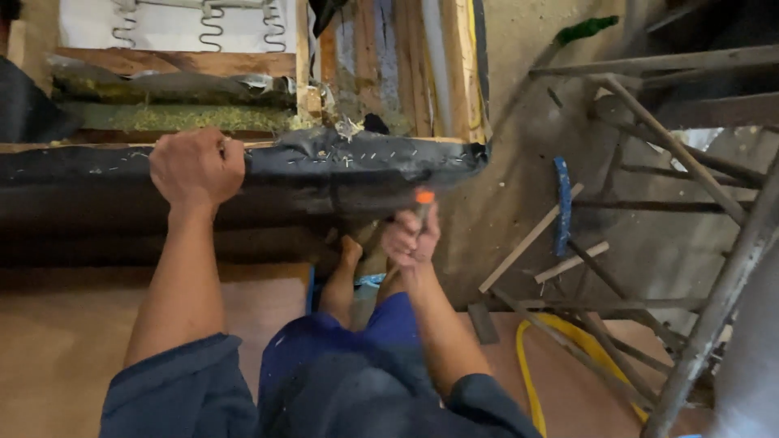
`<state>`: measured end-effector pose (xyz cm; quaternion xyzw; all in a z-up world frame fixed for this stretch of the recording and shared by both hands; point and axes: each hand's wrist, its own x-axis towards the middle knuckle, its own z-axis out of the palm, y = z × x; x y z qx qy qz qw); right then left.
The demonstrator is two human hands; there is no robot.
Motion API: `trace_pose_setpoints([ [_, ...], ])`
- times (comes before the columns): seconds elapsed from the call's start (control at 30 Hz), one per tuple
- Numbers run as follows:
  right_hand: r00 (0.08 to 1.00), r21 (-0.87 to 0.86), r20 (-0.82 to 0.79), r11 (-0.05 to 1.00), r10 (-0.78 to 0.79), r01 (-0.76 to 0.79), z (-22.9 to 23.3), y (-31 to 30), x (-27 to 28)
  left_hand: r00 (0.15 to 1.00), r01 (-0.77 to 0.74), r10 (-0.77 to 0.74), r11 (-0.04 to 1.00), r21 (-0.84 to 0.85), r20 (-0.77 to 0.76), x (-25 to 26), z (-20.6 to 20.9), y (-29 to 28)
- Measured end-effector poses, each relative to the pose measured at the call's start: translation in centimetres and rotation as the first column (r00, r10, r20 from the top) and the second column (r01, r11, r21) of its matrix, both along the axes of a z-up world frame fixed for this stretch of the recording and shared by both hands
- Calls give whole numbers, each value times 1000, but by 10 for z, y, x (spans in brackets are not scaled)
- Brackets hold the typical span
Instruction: Removing staples from a furniture frame to strip the upholstery.
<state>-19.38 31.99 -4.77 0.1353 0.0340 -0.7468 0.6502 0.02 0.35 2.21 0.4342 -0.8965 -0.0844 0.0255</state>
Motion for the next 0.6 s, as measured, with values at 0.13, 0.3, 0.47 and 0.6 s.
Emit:
trace_pose_setpoints([
  [0.13, 803, 518, -595, 748, -34, 416, 109, -30, -50, 1000, 4, -3, 998, -63, 13, 1, -7, 0],
  [0.3, -307, 569, -526, 597, 793, 566, 206, 4, -107, 998, 12, -13, 1000, 10, 65, 5, -17, -2],
  [0.47, -553, 598, -317, 615, 771, 514, 212, 33, -112, 994, 5, -5, 1000, 5, 113, 8, -17, 0],
  [0.6, -675, 591, -108, 593, 730, 546, 218, 26, -107, 992, 30, -25, 999, -44, 120, 8, -19, 1],
])
